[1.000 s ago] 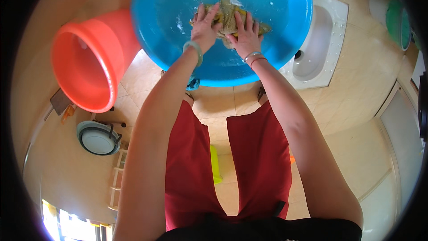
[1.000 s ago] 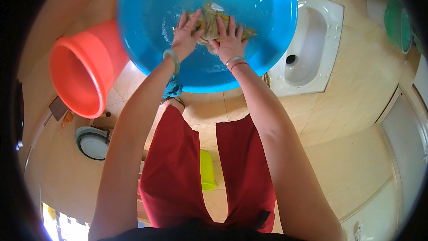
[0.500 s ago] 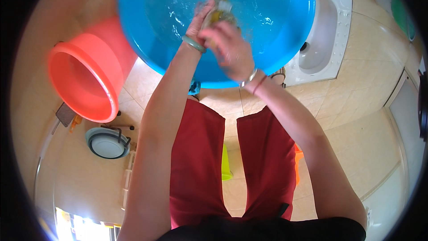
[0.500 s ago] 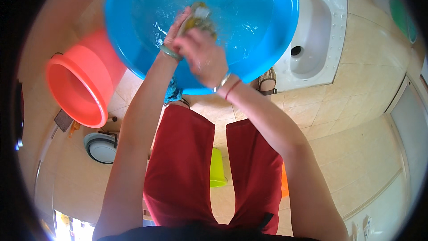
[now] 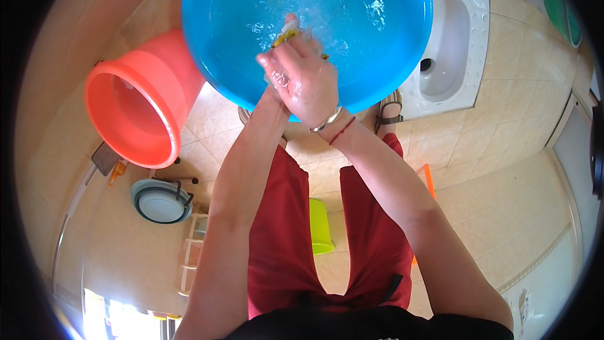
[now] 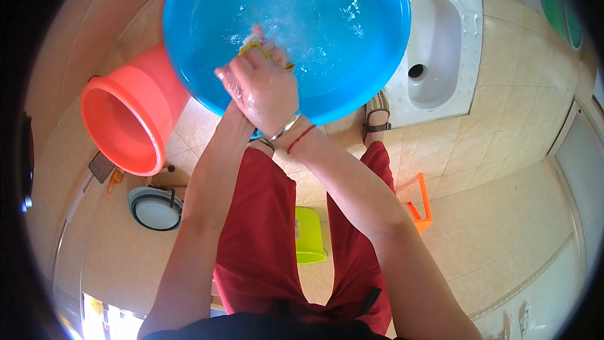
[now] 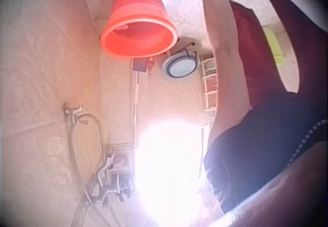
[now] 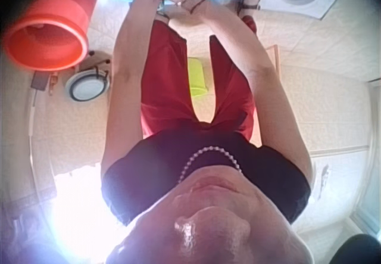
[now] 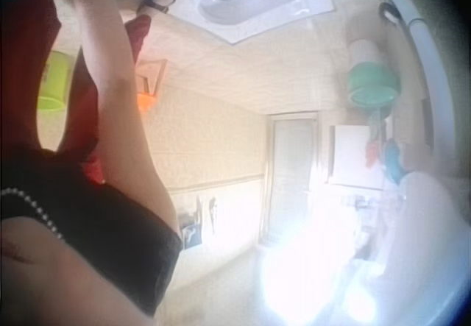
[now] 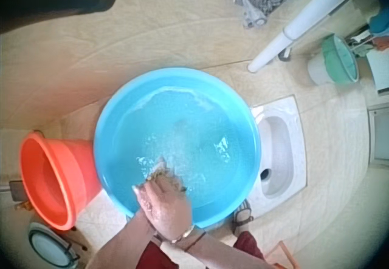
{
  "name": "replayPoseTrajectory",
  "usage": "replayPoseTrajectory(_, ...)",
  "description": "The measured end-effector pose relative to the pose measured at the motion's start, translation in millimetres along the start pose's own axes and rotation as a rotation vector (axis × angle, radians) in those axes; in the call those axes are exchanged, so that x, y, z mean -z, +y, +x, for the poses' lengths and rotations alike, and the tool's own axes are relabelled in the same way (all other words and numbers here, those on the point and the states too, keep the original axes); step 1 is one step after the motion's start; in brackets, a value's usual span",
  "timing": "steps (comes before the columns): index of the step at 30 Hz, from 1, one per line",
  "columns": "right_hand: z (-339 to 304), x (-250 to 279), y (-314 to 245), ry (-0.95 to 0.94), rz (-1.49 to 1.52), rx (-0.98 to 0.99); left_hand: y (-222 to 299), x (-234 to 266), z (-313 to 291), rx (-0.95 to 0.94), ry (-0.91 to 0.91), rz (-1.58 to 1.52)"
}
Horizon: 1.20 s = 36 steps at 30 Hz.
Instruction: The person wipes a glass shower door with a yellow cloth, then rinses and wrings the cloth in a blue basin of water, and resumes wiping the door. The person handles the cloth and the basin while cleaning the door surface.
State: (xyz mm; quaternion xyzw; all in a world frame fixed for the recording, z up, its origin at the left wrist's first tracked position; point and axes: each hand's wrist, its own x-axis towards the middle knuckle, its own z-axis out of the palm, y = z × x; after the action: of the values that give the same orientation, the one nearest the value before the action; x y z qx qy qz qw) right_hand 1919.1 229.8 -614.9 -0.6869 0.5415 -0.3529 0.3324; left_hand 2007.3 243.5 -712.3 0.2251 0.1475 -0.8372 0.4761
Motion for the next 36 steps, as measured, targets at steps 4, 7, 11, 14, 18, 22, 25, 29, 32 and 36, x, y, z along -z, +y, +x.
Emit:
replayPoseTrajectory(4,5,-9,19,-0.047,0.064,-0.052,-3,34,-13,-0.218,0.161,0.117)
replayPoseTrajectory(7,6,-25,82,-0.123,-0.04,-0.067,-28,0,-1,-0.361,0.669,0.217)
replayPoseTrajectory(11,3,-28,127,-0.331,-0.15,-0.304,-6,-8,4,-0.341,1.009,0.674)
replayPoseTrajectory(14,-2,-32,177,-0.12,-0.176,-0.415,8,-10,4,-0.387,0.779,0.481)
replayPoseTrajectory(18,-19,-35,191,-0.26,-0.512,-0.053,31,9,6,-0.326,0.726,0.59)
replayPoseTrajectory(22,-23,-63,221,-0.407,-0.437,-0.466,18,36,25,-0.29,0.67,0.59)
replayPoseTrajectory(25,-16,-82,202,-0.234,-0.265,-0.661,6,28,35,-0.285,0.705,0.435)
replayPoseTrajectory(29,-10,-44,108,-0.087,0.093,-0.144,21,31,41,-0.173,0.383,0.314)
replayPoseTrajectory(32,-21,-8,41,-0.302,0.169,-0.084,32,-16,15,-0.005,0.353,0.298)
replayPoseTrajectory(36,-16,15,-8,-0.273,0.15,-0.004,13,-14,9,-0.175,0.186,0.141)
